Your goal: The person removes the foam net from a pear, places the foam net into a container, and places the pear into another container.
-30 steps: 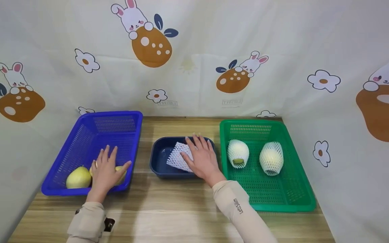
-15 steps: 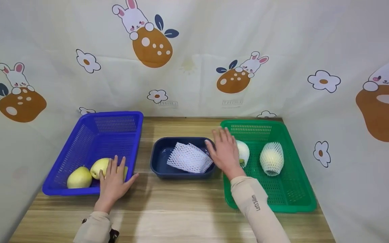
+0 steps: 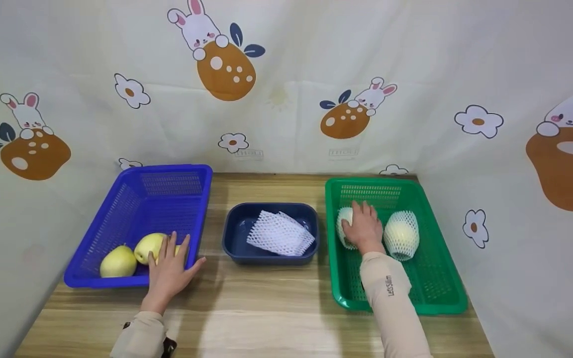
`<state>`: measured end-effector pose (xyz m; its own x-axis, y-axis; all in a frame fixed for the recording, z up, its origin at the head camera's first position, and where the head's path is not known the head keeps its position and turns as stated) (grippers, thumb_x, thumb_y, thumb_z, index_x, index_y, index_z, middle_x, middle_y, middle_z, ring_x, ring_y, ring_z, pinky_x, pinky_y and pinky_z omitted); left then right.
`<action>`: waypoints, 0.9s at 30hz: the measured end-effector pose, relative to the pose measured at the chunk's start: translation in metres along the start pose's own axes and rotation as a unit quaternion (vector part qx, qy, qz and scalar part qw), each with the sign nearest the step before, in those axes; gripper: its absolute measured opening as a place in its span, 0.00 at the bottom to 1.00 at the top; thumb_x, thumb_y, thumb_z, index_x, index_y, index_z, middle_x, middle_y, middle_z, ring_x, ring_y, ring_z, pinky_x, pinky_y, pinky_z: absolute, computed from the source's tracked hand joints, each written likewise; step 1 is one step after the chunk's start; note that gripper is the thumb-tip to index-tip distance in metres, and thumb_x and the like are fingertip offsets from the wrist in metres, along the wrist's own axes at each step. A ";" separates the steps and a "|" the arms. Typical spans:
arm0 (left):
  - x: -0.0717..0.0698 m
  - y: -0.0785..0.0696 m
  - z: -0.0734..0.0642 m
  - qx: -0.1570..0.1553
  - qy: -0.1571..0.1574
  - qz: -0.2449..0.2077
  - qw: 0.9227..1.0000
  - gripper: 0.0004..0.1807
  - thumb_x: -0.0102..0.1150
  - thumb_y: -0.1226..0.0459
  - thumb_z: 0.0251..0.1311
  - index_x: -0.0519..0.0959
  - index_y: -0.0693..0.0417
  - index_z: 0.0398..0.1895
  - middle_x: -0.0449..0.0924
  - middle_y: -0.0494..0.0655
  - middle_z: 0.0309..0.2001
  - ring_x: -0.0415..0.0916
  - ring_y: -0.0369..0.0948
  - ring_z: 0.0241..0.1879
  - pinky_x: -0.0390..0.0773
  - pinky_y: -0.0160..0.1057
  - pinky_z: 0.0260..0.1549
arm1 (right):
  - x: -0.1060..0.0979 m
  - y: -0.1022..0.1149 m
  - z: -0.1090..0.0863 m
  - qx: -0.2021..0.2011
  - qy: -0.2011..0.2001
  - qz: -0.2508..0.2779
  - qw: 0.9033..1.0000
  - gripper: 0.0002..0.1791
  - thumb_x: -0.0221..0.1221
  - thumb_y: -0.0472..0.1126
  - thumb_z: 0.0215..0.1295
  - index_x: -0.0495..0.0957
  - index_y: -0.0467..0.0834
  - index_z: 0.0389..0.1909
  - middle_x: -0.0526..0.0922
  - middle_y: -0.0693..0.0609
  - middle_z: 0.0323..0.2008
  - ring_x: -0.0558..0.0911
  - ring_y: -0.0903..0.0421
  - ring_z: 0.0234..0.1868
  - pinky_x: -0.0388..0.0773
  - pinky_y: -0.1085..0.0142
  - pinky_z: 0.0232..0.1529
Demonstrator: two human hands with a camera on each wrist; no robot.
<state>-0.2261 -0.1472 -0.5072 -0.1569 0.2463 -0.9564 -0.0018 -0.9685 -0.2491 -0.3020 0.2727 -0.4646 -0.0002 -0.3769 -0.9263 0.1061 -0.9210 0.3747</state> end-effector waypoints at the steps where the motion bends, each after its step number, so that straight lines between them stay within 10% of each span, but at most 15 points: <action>1: 0.000 0.000 0.000 0.001 -0.001 0.000 1.000 0.40 0.49 0.40 0.52 0.60 0.53 0.63 0.48 0.59 0.65 0.39 0.55 0.64 0.39 0.63 0.54 | 0.003 -0.002 0.000 0.001 0.010 0.000 1.000 0.33 0.49 0.44 0.61 0.53 0.28 0.61 0.52 0.25 0.58 0.52 0.30 0.57 0.55 0.41 0.52; 27: -0.001 0.000 -0.001 0.009 -0.027 0.002 1.000 0.36 0.51 0.42 0.51 0.64 0.50 0.61 0.54 0.61 0.62 0.43 0.56 0.63 0.42 0.65 0.53 | 0.030 -0.007 0.011 0.035 0.101 -0.066 0.992 0.40 0.54 0.47 0.58 0.47 0.32 0.64 0.46 0.27 0.61 0.48 0.29 0.59 0.57 0.38 0.49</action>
<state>-0.2246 -0.1471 -0.5064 -0.2106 0.2408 -0.9475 -0.0188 -0.9700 -0.2423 -0.3142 0.2672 -0.4946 0.1914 -0.2313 -0.9539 0.0496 -0.9683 0.2447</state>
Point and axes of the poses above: each hand's wrist, its own z-axis towards the middle knuckle, its own x-axis out of the palm, y = z × x, the point moved 6 cm from there along z, towards the middle knuckle
